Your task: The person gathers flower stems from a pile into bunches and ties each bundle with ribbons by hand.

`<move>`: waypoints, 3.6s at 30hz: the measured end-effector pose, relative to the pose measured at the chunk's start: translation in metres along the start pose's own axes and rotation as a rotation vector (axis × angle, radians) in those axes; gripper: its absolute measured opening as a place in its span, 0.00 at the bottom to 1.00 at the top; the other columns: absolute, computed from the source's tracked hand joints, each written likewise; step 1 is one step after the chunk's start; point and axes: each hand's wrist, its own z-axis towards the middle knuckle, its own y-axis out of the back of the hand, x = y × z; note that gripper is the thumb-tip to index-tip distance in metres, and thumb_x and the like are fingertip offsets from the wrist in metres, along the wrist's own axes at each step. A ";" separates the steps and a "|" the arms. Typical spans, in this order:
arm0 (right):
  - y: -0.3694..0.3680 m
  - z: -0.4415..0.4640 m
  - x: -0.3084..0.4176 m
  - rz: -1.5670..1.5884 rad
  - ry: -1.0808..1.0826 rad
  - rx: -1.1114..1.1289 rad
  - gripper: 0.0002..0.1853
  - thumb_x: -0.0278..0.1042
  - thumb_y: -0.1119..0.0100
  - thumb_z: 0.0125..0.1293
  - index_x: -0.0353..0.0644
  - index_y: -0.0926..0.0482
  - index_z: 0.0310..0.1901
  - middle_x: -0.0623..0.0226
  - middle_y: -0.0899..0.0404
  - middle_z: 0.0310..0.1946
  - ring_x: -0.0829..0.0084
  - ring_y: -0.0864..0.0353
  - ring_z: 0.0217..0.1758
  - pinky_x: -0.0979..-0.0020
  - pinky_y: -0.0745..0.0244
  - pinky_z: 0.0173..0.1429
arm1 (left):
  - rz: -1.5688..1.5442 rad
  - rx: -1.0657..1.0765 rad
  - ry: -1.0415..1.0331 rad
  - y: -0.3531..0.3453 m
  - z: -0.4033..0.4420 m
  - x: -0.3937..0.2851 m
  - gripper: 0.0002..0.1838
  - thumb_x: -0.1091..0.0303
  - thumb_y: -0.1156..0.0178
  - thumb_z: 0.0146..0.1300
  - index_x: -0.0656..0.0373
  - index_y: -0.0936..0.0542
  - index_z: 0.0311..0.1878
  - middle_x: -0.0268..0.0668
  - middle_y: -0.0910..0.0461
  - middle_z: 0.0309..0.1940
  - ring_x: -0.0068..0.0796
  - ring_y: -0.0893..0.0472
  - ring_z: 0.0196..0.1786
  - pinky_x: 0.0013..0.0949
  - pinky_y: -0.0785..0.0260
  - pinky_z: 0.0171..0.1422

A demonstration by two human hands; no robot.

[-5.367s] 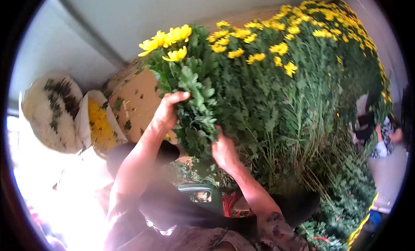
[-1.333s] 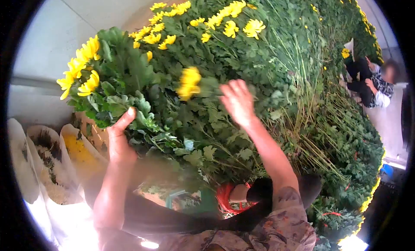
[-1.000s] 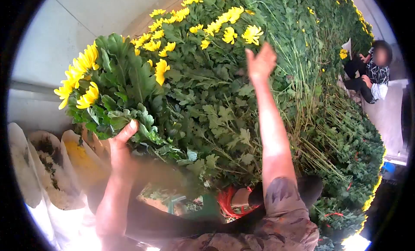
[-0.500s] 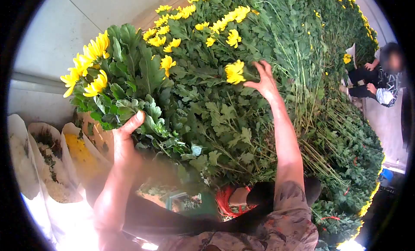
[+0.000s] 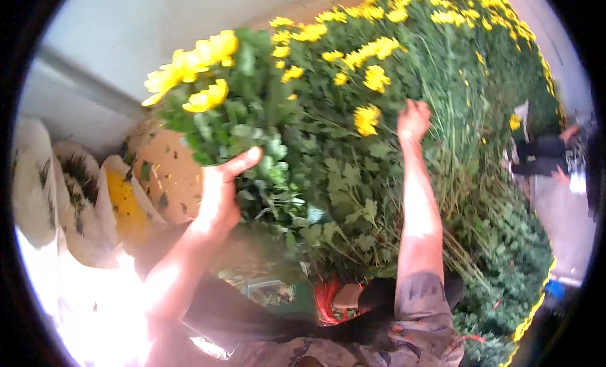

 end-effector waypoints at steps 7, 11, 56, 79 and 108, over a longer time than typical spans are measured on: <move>0.184 0.030 0.097 0.686 0.267 -0.240 0.18 0.23 0.44 0.62 0.35 0.25 0.55 0.50 0.19 0.42 0.53 0.17 0.43 0.64 0.23 0.48 | -0.084 0.126 0.012 0.005 0.011 0.005 0.19 0.71 0.35 0.58 0.65 0.22 0.52 0.39 0.17 0.44 0.34 0.18 0.44 0.39 0.24 0.53; 0.302 0.002 0.173 0.694 0.522 -0.401 0.20 0.43 0.43 0.69 0.37 0.23 0.55 0.53 0.24 0.28 0.64 0.23 0.30 0.65 0.28 0.36 | -0.127 0.163 -0.037 0.010 0.015 0.003 0.18 0.70 0.34 0.59 0.67 0.21 0.51 0.42 0.17 0.43 0.35 0.17 0.43 0.40 0.24 0.52; 0.225 -0.206 0.167 1.556 0.149 0.828 0.34 0.64 0.36 0.55 0.37 0.24 0.47 0.65 0.21 0.32 0.67 0.21 0.36 0.64 0.23 0.45 | 0.159 0.503 -0.099 -0.005 -0.036 -0.026 0.31 0.69 0.30 0.45 0.60 0.27 0.56 0.39 0.20 0.43 0.34 0.19 0.41 0.37 0.23 0.43; 0.026 0.011 -0.086 0.172 -0.334 0.284 0.42 0.57 0.39 0.61 0.49 0.46 0.72 0.51 0.31 0.63 0.53 0.31 0.65 0.47 0.37 0.65 | 0.287 0.069 -0.235 0.102 0.061 0.033 0.25 0.69 0.34 0.51 0.60 0.27 0.54 0.35 0.22 0.42 0.32 0.20 0.43 0.37 0.25 0.48; 0.206 -0.190 0.167 0.592 0.668 0.352 0.41 0.29 0.42 0.66 0.46 0.57 0.74 0.50 0.21 0.49 0.57 0.17 0.48 0.65 0.17 0.44 | -0.209 0.004 0.029 0.052 0.027 -0.016 0.11 0.78 0.33 0.46 0.70 0.19 0.35 0.41 0.18 0.31 0.33 0.19 0.30 0.37 0.23 0.40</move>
